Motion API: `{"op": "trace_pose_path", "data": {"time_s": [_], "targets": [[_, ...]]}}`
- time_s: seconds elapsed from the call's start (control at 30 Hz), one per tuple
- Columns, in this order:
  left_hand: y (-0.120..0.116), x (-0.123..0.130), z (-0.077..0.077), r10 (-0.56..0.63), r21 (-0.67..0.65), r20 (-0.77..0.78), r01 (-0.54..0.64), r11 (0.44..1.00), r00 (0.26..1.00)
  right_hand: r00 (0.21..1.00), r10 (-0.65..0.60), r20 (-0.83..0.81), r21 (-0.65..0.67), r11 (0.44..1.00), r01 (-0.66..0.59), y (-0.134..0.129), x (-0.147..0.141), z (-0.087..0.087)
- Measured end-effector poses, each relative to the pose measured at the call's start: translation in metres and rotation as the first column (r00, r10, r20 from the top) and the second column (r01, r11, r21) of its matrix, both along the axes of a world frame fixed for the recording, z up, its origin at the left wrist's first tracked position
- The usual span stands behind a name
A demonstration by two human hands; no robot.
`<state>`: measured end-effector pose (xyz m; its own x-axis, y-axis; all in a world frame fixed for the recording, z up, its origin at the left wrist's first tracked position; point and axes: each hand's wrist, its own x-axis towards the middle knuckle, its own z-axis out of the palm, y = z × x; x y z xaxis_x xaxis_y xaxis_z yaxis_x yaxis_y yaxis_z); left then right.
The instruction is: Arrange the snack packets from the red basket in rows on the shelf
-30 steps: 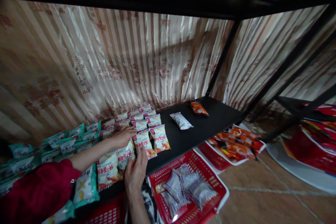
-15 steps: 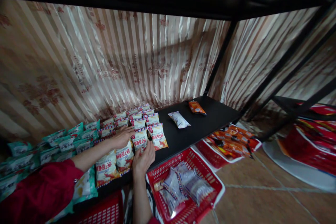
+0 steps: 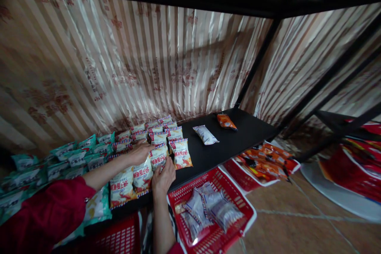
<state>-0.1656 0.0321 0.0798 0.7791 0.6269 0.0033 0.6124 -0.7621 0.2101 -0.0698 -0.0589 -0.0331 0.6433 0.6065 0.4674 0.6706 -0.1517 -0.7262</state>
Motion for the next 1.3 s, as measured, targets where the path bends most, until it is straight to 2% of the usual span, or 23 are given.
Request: {"op": "trace_pose_path", "data": {"time_s": [0.27,0.57,0.8,1.0,1.13,1.3], "targets": [[-0.001,0.000,0.008,0.012,0.021,-0.009,-0.011,1.000,1.000,1.000,0.004,-0.022,-0.018,1.000,-0.005,0.001,-0.001,-0.003],[0.016,0.009,0.002,0.109,0.044,0.126,-0.115,0.992,0.986,1.000,0.002,0.029,0.028,1.000,-0.003,0.006,-0.003,-0.006],[0.027,0.017,-0.003,0.247,0.009,0.203,-0.254,0.967,0.948,0.999,-0.009,0.048,0.142,0.990,0.002,0.023,0.003,0.016],[0.036,0.020,-0.002,0.270,0.005,0.241,-0.280,0.960,0.932,0.999,-0.034,0.007,0.193,0.981,0.032,0.042,0.011,0.040],[0.045,0.021,-0.005,0.274,0.009,0.244,-0.285,0.959,0.930,1.000,0.014,-0.012,0.204,0.979,-0.011,0.050,0.017,0.043],[0.055,0.021,-0.011,0.277,0.022,0.237,-0.290,0.957,0.931,0.996,0.079,-0.040,0.127,0.989,-0.073,0.054,0.019,0.040]]}}
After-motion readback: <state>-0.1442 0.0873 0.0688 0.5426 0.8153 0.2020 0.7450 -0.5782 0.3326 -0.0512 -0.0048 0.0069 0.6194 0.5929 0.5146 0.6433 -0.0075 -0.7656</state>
